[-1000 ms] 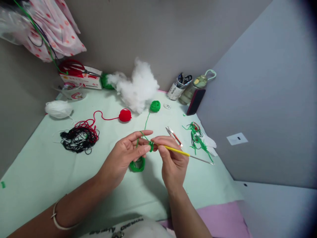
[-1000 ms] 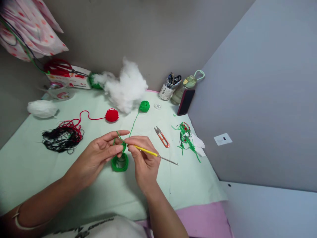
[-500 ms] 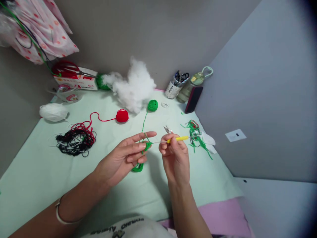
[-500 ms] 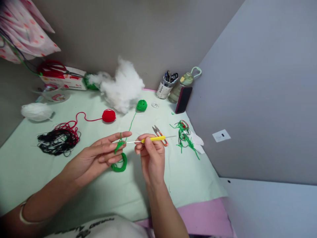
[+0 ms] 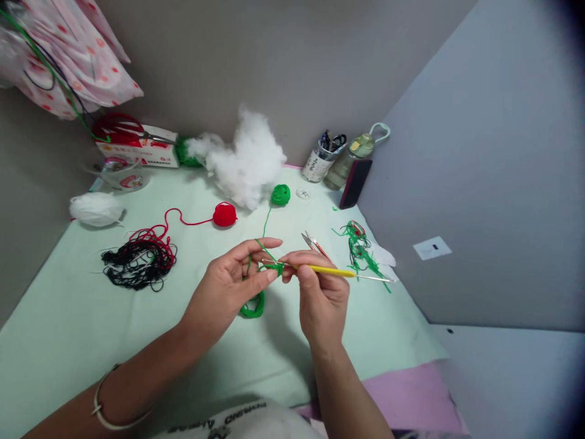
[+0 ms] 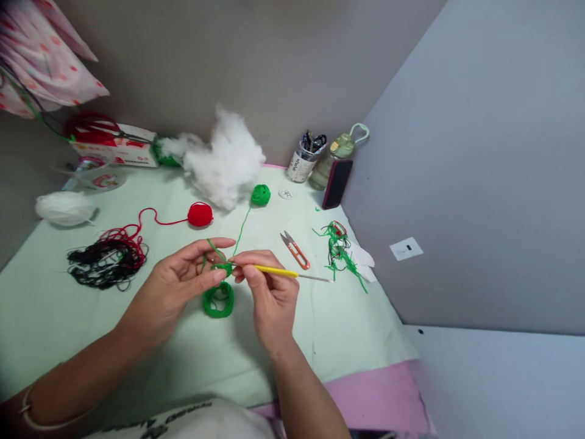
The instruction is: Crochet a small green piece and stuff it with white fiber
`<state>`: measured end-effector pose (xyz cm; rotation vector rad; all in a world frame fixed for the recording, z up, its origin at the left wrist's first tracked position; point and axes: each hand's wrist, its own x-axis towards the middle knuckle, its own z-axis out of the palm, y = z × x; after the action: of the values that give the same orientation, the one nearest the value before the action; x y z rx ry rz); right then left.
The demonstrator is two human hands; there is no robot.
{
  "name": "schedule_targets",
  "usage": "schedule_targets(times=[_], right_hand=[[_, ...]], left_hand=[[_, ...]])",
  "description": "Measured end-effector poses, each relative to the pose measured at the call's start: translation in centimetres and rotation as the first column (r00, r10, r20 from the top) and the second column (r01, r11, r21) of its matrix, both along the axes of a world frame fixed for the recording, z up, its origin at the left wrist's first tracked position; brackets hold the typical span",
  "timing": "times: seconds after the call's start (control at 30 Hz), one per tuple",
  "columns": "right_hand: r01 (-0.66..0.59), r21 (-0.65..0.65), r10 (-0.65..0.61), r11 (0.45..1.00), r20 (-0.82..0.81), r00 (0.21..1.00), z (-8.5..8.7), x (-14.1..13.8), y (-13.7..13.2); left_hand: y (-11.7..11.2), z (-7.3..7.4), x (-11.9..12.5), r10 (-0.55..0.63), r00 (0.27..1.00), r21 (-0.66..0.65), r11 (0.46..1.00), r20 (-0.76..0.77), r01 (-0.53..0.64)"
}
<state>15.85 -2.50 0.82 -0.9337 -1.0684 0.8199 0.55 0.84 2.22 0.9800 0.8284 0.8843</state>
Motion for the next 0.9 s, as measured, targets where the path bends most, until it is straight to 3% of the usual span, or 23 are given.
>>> schedule_targets(times=[0.2,0.3,0.47,0.67,0.9], right_hand=[[-0.113,-0.075,0.094,0.991,-0.217,0.972,0.5,-0.1,0.5],[-0.138,-0.042,0.127,0.99,-0.197,0.972,0.6,0.2,0.4],[-0.08,-0.024,0.079,0.996,-0.039,0.996,0.7,0.6,0.0],[-0.114,-0.044,0.106,0.993,-0.155,0.982,0.6,-0.1,0.5],[-0.105,-0.121,0.076,0.987,-0.221,0.972,0.7,-0.3,1.0]], left_hand=[[0.4,0.2,-0.3,-0.022,0.996,-0.061,0.998,0.086,0.027],[0.6,0.2,-0.5,-0.018,0.995,-0.074,0.997,0.098,0.025],[0.9,0.1,-0.8,-0.019,0.998,-0.065,0.998,0.067,0.023],[0.8,0.1,-0.7,-0.079,0.994,-0.054,0.995,0.08,0.084],[1.0,0.4,-1.0,-0.006,1.0,0.044,0.999,-0.003,0.006]])
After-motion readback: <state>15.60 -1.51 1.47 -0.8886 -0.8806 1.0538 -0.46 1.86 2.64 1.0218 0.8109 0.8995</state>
